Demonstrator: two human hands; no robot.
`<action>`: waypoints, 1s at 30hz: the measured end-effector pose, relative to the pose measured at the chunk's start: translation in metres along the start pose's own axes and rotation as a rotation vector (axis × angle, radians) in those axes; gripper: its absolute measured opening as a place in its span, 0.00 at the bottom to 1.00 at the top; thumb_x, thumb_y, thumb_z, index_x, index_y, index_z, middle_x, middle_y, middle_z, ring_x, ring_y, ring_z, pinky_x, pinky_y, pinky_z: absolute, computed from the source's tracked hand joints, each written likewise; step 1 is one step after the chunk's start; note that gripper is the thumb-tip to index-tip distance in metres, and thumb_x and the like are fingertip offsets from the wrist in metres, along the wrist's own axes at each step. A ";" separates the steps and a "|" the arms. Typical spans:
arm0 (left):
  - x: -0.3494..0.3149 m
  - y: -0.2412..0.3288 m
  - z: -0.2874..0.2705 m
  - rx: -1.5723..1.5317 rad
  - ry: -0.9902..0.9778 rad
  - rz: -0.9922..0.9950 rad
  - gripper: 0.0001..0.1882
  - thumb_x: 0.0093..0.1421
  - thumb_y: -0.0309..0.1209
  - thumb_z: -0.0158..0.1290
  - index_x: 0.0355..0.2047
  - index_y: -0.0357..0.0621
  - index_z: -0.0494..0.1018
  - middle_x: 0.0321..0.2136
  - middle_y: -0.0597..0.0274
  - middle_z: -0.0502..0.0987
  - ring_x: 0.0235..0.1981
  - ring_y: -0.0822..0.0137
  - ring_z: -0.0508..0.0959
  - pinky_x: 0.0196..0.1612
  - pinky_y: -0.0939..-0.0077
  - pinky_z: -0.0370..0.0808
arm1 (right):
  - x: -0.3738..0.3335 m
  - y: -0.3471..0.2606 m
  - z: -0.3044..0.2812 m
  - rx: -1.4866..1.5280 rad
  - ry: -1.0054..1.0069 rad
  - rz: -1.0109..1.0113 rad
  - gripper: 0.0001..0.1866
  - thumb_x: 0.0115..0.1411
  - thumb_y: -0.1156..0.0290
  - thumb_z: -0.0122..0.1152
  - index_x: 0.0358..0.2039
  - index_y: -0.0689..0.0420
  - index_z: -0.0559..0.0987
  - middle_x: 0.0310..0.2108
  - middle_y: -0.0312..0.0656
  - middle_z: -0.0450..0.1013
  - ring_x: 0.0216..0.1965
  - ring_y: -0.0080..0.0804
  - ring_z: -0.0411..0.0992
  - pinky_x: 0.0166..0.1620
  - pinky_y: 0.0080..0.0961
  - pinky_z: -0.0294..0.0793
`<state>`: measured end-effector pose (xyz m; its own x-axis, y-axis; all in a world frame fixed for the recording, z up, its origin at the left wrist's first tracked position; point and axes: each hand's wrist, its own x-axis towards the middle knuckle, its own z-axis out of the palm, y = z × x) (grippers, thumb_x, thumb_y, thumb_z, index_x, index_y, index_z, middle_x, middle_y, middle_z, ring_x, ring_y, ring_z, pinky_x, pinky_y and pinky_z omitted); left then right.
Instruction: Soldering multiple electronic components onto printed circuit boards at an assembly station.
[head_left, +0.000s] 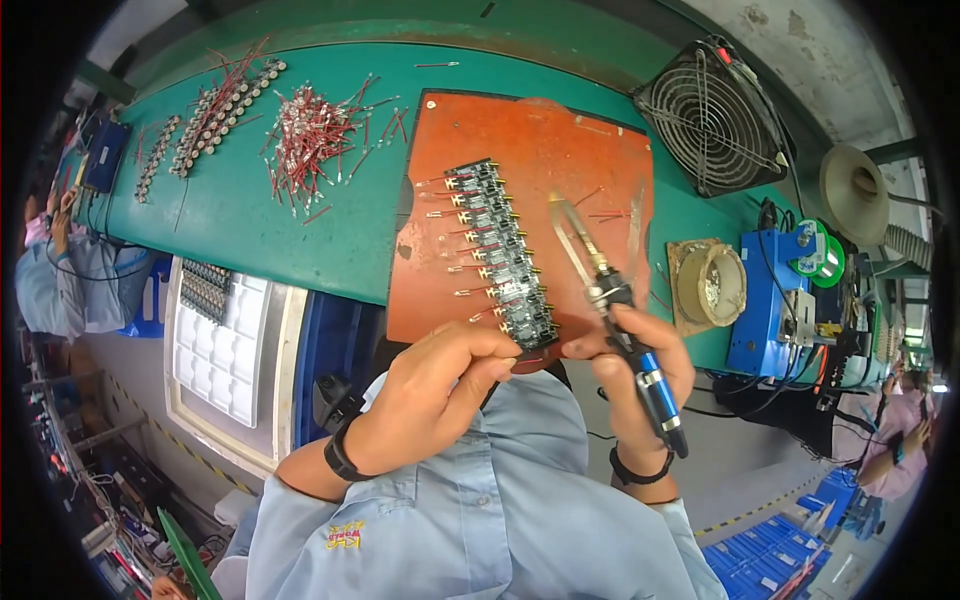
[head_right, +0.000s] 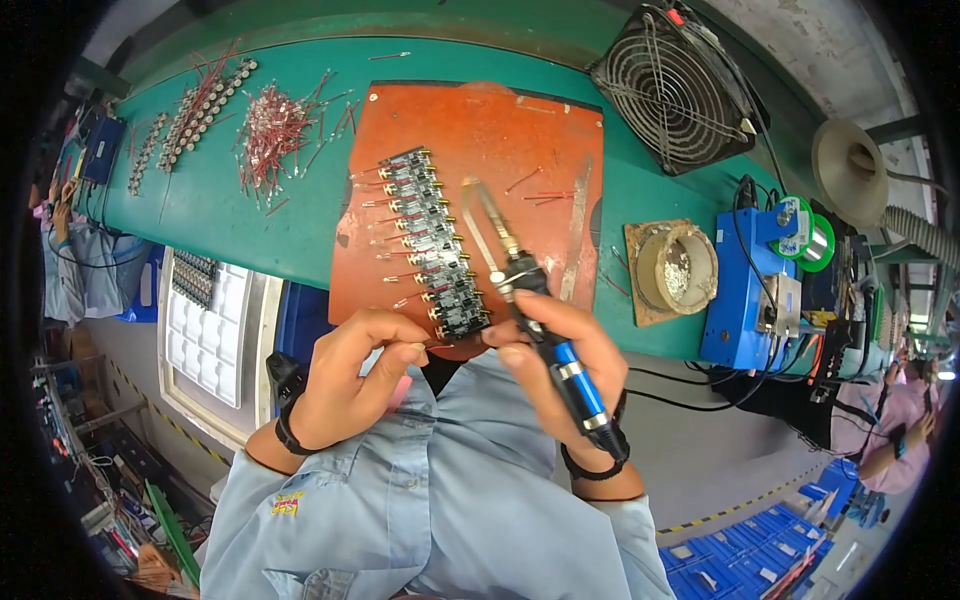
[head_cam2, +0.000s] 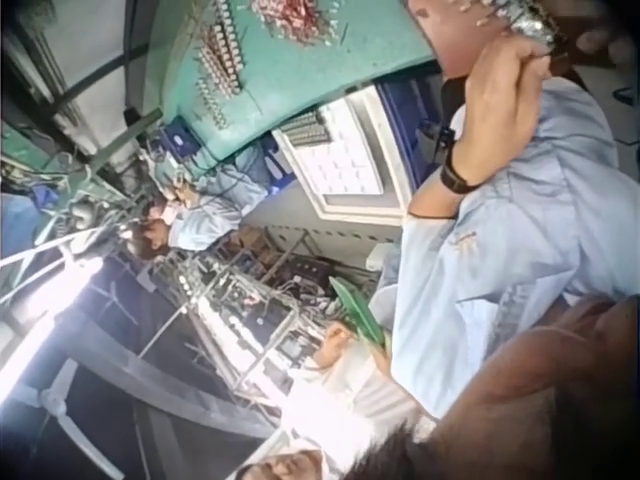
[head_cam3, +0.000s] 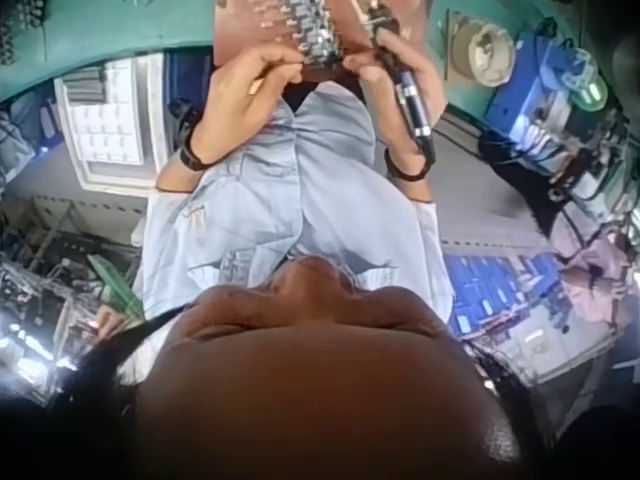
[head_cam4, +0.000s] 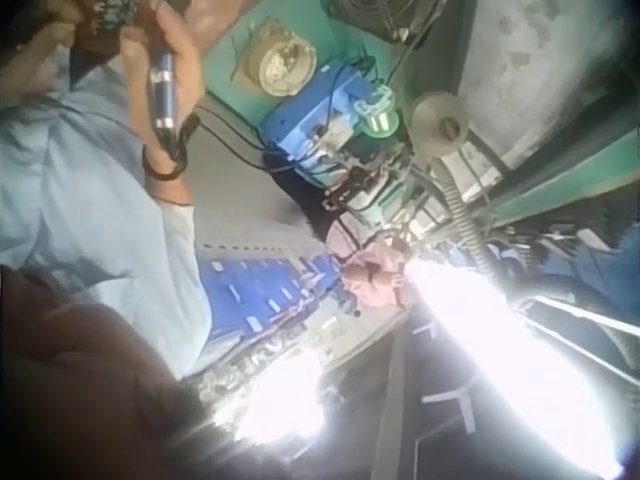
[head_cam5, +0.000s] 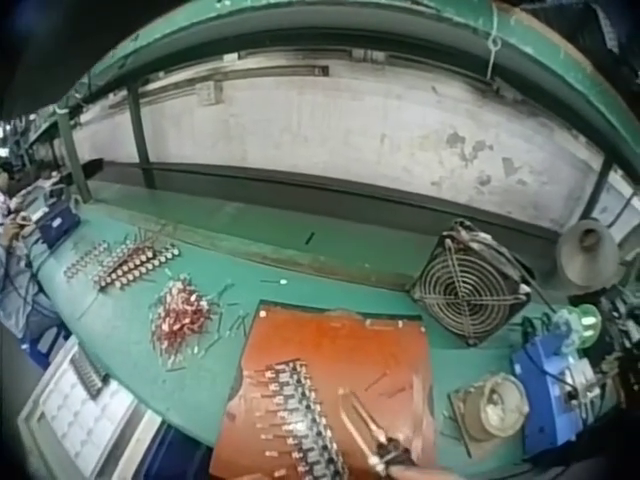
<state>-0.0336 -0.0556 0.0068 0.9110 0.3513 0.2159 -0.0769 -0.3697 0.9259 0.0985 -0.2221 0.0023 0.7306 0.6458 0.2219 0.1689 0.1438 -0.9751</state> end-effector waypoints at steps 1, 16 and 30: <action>-0.002 0.000 0.002 -0.048 0.010 -0.038 0.04 0.63 0.23 0.51 0.36 0.34 0.71 0.31 0.58 0.77 0.28 0.70 0.79 0.33 0.78 0.74 | -0.001 -0.002 0.004 -0.039 -0.022 0.026 0.24 0.58 0.70 0.63 0.52 0.65 0.67 0.33 0.50 0.77 0.32 0.34 0.77 0.38 0.29 0.78; 0.004 -0.002 0.015 0.174 0.041 0.214 0.10 0.50 0.21 0.62 0.33 0.38 0.75 0.28 0.59 0.76 0.26 0.62 0.75 0.30 0.73 0.71 | 0.001 -0.007 0.015 -0.188 -0.118 0.018 0.22 0.54 0.80 0.64 0.49 0.65 0.71 0.33 0.40 0.74 0.33 0.20 0.72 0.38 0.18 0.72; 0.007 -0.014 0.013 0.341 0.019 0.423 0.12 0.44 0.21 0.64 0.31 0.41 0.78 0.28 0.61 0.76 0.25 0.62 0.74 0.28 0.73 0.70 | 0.000 0.001 0.009 -0.237 -0.177 -0.065 0.21 0.54 0.80 0.64 0.49 0.64 0.72 0.33 0.39 0.75 0.34 0.18 0.72 0.39 0.17 0.72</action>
<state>-0.0207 -0.0593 -0.0088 0.8215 0.1255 0.5563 -0.2966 -0.7391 0.6048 0.0924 -0.2153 0.0007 0.5901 0.7647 0.2590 0.3760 0.0235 -0.9263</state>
